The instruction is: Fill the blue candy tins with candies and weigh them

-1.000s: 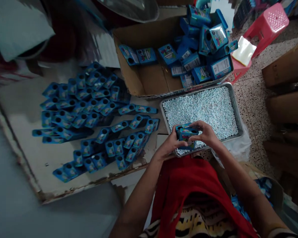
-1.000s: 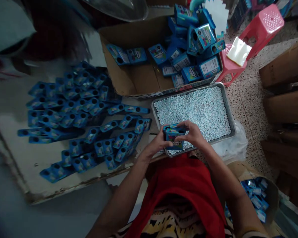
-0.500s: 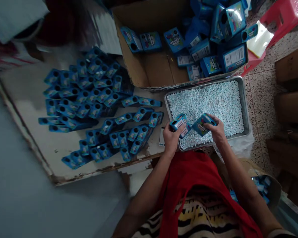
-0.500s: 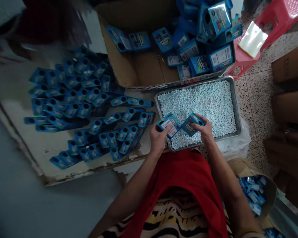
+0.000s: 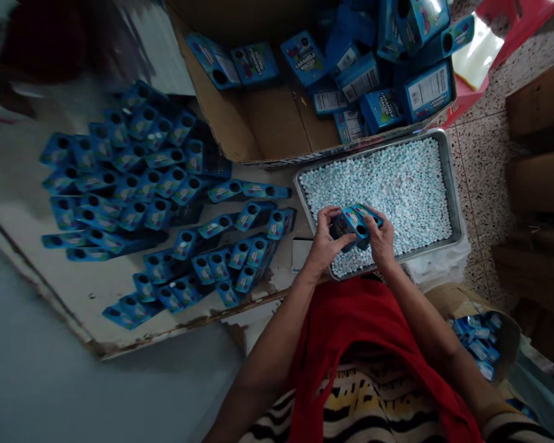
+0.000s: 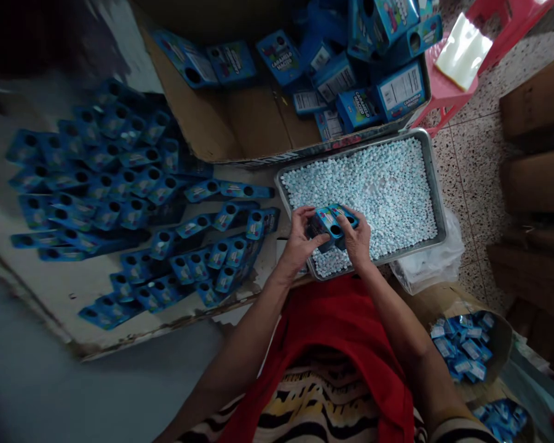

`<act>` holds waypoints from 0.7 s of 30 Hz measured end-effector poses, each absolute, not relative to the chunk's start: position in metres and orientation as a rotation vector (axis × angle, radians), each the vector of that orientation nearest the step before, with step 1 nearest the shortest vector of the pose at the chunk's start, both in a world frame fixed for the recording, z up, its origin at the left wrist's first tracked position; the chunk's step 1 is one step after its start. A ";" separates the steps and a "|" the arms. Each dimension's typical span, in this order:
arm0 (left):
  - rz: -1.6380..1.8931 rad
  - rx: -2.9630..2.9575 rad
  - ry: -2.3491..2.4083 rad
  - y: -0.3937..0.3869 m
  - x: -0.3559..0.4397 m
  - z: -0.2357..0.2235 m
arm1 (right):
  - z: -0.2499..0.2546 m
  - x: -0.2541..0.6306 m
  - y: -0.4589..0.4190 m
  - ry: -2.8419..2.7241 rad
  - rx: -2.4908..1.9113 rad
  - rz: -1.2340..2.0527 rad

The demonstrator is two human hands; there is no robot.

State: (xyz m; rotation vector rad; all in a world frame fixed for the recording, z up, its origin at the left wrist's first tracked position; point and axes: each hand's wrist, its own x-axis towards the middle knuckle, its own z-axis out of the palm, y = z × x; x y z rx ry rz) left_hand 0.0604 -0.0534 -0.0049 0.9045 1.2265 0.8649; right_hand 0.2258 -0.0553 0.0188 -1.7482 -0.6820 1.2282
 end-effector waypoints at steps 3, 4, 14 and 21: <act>0.801 0.886 1.260 -0.049 0.056 -0.010 | 0.014 0.227 -0.055 -0.667 -1.646 1.301; 0.772 0.907 1.276 -0.048 0.057 -0.011 | 0.013 0.227 -0.055 -0.623 -1.622 1.341; 0.379 0.694 1.033 -0.032 0.039 0.013 | 0.005 0.211 -0.063 -0.476 -1.547 1.630; 0.597 0.780 1.308 -0.019 0.021 0.003 | -0.004 0.269 -0.099 -0.808 -1.950 1.052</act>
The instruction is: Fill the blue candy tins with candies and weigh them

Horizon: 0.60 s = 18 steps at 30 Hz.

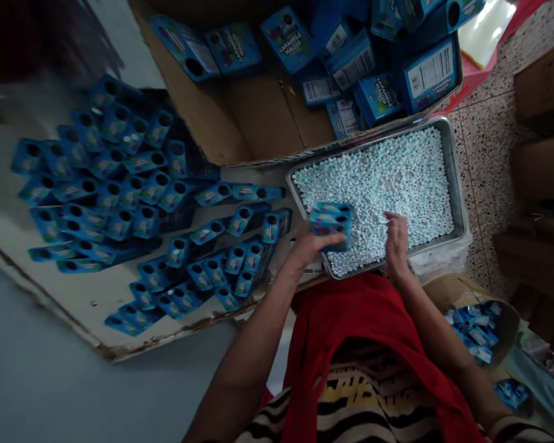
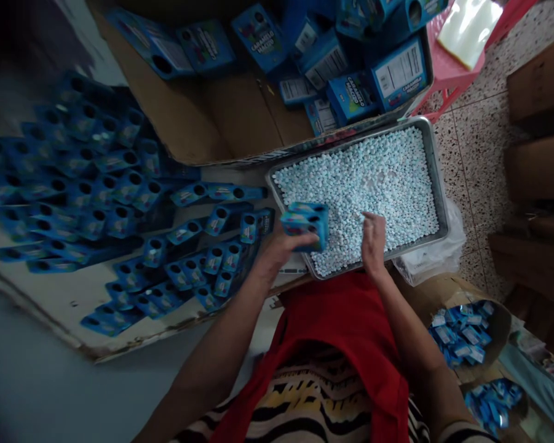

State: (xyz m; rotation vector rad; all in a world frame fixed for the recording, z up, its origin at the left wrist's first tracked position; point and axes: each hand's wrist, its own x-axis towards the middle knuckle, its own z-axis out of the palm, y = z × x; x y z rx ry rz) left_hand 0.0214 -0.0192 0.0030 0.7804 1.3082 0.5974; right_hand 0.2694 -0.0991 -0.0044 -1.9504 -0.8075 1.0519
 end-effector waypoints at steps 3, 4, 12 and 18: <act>0.858 0.855 1.455 0.016 0.010 -0.027 | -0.023 0.296 -0.122 -0.590 -2.048 0.717; 0.886 0.874 1.454 0.028 0.009 -0.038 | -0.031 0.297 -0.127 -0.558 -2.056 0.684; 0.758 0.910 1.201 0.039 0.040 -0.069 | -0.075 0.220 -0.092 -0.725 -2.082 0.580; 0.649 0.661 1.115 0.008 0.085 -0.072 | -0.086 0.219 -0.061 -0.504 -1.845 0.735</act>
